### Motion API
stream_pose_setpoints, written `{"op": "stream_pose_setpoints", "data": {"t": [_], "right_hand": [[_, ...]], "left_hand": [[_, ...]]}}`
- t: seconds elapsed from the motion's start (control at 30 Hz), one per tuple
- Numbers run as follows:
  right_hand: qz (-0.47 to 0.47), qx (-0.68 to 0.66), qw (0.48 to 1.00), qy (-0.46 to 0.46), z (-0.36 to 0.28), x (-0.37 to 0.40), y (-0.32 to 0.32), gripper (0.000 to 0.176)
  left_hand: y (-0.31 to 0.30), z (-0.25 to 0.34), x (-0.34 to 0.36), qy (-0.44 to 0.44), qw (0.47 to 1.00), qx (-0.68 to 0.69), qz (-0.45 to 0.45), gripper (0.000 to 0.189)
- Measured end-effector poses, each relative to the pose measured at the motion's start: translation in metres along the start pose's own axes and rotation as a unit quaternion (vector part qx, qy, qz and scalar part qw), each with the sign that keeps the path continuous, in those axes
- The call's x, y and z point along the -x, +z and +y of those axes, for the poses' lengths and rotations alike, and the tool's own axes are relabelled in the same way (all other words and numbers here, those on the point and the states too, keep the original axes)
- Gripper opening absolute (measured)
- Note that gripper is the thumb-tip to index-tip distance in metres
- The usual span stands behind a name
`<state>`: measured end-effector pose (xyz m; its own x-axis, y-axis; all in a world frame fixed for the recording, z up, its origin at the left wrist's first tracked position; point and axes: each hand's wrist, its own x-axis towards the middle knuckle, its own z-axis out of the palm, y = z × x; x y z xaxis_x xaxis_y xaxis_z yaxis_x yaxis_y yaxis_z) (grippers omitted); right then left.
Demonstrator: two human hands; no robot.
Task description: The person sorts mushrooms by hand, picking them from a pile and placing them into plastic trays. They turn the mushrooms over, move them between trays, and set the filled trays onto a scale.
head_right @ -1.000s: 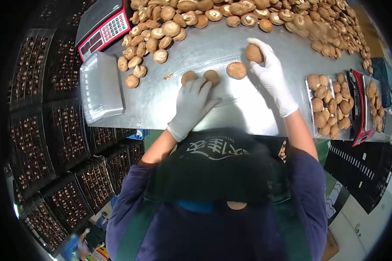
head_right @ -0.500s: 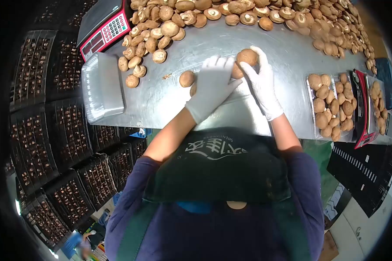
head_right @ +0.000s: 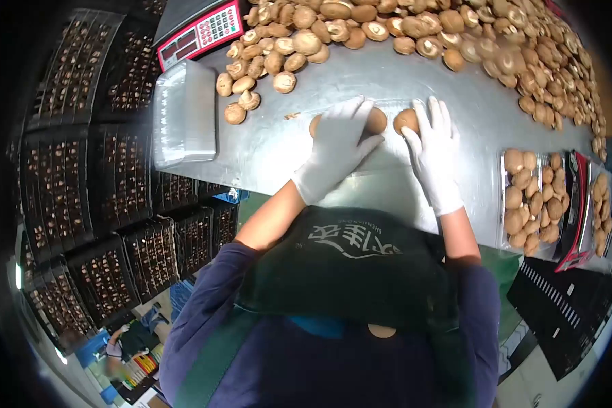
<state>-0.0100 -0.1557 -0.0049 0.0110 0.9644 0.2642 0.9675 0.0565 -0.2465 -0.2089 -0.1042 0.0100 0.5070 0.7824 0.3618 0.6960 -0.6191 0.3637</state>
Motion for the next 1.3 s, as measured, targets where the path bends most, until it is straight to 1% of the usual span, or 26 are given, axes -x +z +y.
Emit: {"op": "stream_pose_setpoints", "data": {"t": [0.07,0.13,0.2,0.27,0.4,0.47,0.5,0.57,0.6,0.67,0.7,0.73,0.8,0.83,0.87,0.93,0.97,1.0,1.03,1.07,1.1,1.13,1.2,1.23,1.27,1.3], "right_hand": [[0.026,-0.054,0.998,0.03,-0.002,0.001,-0.01,0.053],[0.065,-0.077,0.995,0.008,-0.005,-0.009,-0.018,0.05],[0.069,-0.174,0.982,0.013,-0.018,-0.023,-0.032,0.044],[0.054,-0.216,0.974,-0.029,-0.04,-0.047,-0.038,0.036],[-0.009,-0.235,0.951,-0.199,-0.094,-0.099,-0.007,0.036],[-0.039,-0.163,0.946,-0.277,-0.121,-0.13,0.028,0.038],[-0.039,-0.164,0.945,-0.282,-0.137,-0.138,0.039,0.038],[-0.13,-0.081,0.958,-0.242,-0.161,-0.15,0.058,0.038],[-0.128,-0.081,0.958,-0.245,-0.164,-0.153,0.066,0.038],[-0.088,-0.037,0.95,-0.297,-0.166,-0.155,0.086,0.033],[-0.045,-0.099,0.949,-0.295,-0.164,-0.158,0.089,0.026],[-0.071,-0.123,0.951,-0.274,-0.157,-0.159,0.09,0.023],[0.028,-0.178,0.949,-0.26,-0.151,-0.146,0.065,0.026],[-0.027,-0.222,0.947,-0.229,-0.146,-0.135,0.037,0.028],[-0.085,-0.263,0.941,-0.193,-0.138,-0.118,-0.001,0.03],[-0.323,-0.285,0.901,-0.038,-0.122,-0.077,-0.084,0.028],[-0.322,-0.266,0.903,-0.098,-0.091,-0.053,-0.092,0.024],[-0.326,-0.322,0.873,-0.166,-0.071,-0.029,-0.107,0.021],[-0.398,-0.262,0.868,-0.142,-0.057,-0.012,-0.126,0.025],[-0.492,-0.191,0.848,-0.05,-0.037,0.01,-0.141,0.028],[-0.481,-0.129,0.864,-0.076,-0.016,0.036,-0.142,0.031],[-0.492,-0.046,0.869,-0.034,-0.012,0.051,-0.153,0.036],[-0.494,0.14,0.858,-0.008,-0.005,0.07,-0.148,0.038],[-0.495,0.136,0.858,-0.001,-0.006,0.073,-0.144,0.038],[-0.378,0.018,0.925,0.0,-0.01,0.069,-0.136,0.037],[-0.247,-0.098,0.964,0.001,-0.015,0.063,-0.127,0.036]], "left_hand": [[-0.009,-0.023,0.003,-0.015,0.998,0.047,0.049,0.041],[-0.023,-0.08,0.014,-0.038,0.988,-0.085,0.125,0.034],[-0.059,-0.101,0.022,-0.119,0.963,-0.128,0.207,0.029],[-0.06,-0.14,0.037,-0.183,0.945,-0.183,0.201,0.032],[-0.065,-0.154,0.046,-0.158,0.961,-0.143,0.175,0.045],[-0.063,-0.156,0.043,-0.153,0.957,-0.147,0.196,0.044],[-0.062,-0.159,0.044,-0.142,0.959,-0.135,0.203,0.043],[-0.065,-0.155,0.044,-0.14,0.96,-0.126,0.206,0.042],[-0.07,-0.149,0.045,-0.14,0.96,-0.127,0.209,0.042],[-0.078,-0.136,0.05,-0.192,0.952,0.019,0.236,0.043],[-0.081,-0.127,0.056,-0.229,0.939,0.113,0.232,0.043],[-0.082,-0.122,0.061,-0.23,0.938,0.115,0.231,0.043],[-0.083,-0.115,0.067,-0.27,0.867,0.347,0.236,0.044],[-0.093,-0.105,0.067,-0.303,0.824,0.43,0.21,0.046],[-0.094,-0.101,0.07,-0.305,0.82,0.437,0.207,0.046],[-0.092,-0.095,0.076,-0.293,0.873,0.372,0.114,0.047],[-0.075,-0.09,0.078,-0.292,0.788,0.522,0.145,0.049],[-0.076,-0.081,0.076,-0.293,0.785,0.526,0.145,0.049],[-0.081,-0.072,0.071,-0.284,0.849,0.439,0.078,0.049],[-0.082,-0.064,0.068,-0.268,0.9,0.344,0.009,0.05],[-0.078,-0.057,0.066,-0.256,0.911,0.324,-0.001,0.048],[-0.072,-0.055,0.067,-0.254,0.91,0.328,-0.007,0.048],[-0.057,-0.054,0.069,-0.11,0.971,0.212,-0.006,0.046],[-0.053,-0.053,0.069,-0.075,0.984,0.16,-0.029,0.045],[-0.05,-0.051,0.071,-0.07,0.984,0.162,-0.036,0.045],[-0.046,-0.049,0.072,-0.062,0.988,0.14,-0.012,0.043]]}}
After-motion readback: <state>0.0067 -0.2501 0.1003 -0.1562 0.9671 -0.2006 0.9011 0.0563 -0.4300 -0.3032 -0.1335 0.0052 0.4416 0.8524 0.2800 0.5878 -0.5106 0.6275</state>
